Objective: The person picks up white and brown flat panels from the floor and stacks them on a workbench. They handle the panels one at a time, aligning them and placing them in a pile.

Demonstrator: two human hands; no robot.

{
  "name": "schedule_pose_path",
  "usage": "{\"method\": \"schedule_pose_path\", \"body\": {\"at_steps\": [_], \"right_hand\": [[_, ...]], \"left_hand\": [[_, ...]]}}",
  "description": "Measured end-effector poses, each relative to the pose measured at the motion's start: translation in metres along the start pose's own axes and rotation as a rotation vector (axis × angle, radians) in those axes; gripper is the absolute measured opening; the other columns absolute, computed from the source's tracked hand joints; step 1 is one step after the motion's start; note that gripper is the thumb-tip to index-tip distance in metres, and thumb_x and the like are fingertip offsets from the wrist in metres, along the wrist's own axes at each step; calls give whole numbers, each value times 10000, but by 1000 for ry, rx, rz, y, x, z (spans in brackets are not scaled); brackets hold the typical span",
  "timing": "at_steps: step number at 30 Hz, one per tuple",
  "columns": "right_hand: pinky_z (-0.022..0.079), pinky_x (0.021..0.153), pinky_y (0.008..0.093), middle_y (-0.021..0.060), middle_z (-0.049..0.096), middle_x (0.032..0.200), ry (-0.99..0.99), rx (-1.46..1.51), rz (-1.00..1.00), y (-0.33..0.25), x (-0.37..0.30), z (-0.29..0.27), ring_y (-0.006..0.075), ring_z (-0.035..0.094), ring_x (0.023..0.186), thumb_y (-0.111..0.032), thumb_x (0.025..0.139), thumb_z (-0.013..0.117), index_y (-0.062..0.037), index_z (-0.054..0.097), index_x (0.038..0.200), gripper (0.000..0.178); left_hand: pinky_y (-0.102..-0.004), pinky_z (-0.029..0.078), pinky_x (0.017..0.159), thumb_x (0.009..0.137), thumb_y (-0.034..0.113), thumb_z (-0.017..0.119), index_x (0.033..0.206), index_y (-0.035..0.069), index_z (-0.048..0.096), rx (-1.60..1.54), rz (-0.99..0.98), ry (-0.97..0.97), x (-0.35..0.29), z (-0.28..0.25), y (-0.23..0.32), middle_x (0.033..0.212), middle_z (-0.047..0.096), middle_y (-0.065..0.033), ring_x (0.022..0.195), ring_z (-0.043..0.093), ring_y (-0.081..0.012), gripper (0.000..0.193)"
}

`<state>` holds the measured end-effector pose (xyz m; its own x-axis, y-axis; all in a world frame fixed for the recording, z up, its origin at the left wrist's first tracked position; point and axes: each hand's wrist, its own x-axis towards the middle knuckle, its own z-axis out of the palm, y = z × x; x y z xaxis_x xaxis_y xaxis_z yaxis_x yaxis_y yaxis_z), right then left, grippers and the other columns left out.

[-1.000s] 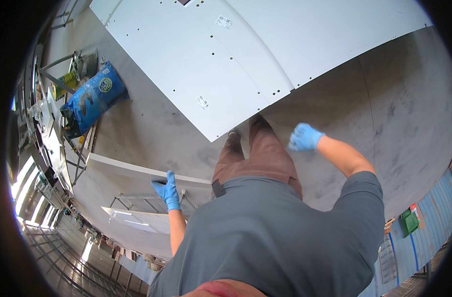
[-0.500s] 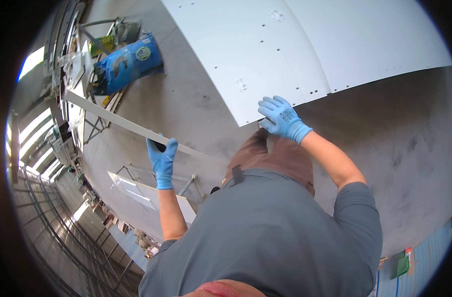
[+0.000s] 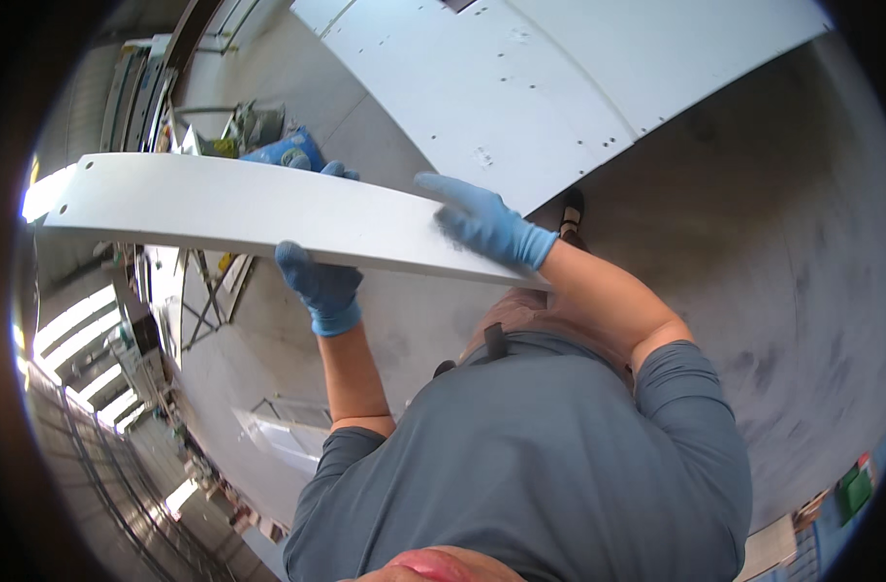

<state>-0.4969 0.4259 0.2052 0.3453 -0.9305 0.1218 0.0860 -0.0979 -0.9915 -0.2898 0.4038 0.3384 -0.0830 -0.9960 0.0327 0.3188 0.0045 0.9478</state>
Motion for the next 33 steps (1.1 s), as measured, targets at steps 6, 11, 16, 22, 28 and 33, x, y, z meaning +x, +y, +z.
{"method": "schedule_pose_path", "body": {"at_steps": [6,11,16,22,28,33], "right_hand": [[464,1050,319,102,693,1255,107,45,273,-43,-95,-78,190,626,1124,-535,1082,446,25,579,1416,666],[335,1217,405,237,391,1609,497,-288,-195,-122,-174,-140,359,389,1494,-664,998,509,24,398,1545,885],[284,1239,501,252,360,1613,736,-714,-467,-133,-285,-212,431,327,1512,-493,1022,564,-48,435,1523,682],[302,1224,421,214,367,1637,840,-376,580,-67,-610,-173,355,355,1515,-282,1065,514,-67,283,1627,644],[515,864,474,234,685,1137,956,-519,1455,-47,-825,-217,413,664,1030,-412,1049,481,-76,691,1107,400],[454,1117,396,203,588,1441,1725,-488,384,-98,-732,-445,349,581,1315,-246,1002,672,-3,569,1415,490]], "left_hand": [[-524,429,1148,909,539,654,1589,7,279,-149,-111,-252,-28,95,-37,1488,500,-267,1367,512,-417,942],[-499,451,1111,960,550,598,1571,29,327,-200,-330,-389,-70,213,-99,1457,522,-247,1294,559,-364,847],[-443,505,1024,983,517,586,1295,25,588,87,-132,-667,-129,375,-156,1268,635,-193,1156,625,-323,583],[-550,547,1025,932,601,584,1377,50,535,-330,-519,-466,-132,543,-213,1233,674,-221,1120,690,-400,710],[-592,523,1045,941,636,522,1424,89,535,-621,-604,-640,-141,669,-256,1234,683,-208,1155,674,-442,730],[-602,486,1088,950,664,487,1411,92,559,-715,-698,-715,-139,764,-294,1251,679,-193,1199,646,-449,738]]}}
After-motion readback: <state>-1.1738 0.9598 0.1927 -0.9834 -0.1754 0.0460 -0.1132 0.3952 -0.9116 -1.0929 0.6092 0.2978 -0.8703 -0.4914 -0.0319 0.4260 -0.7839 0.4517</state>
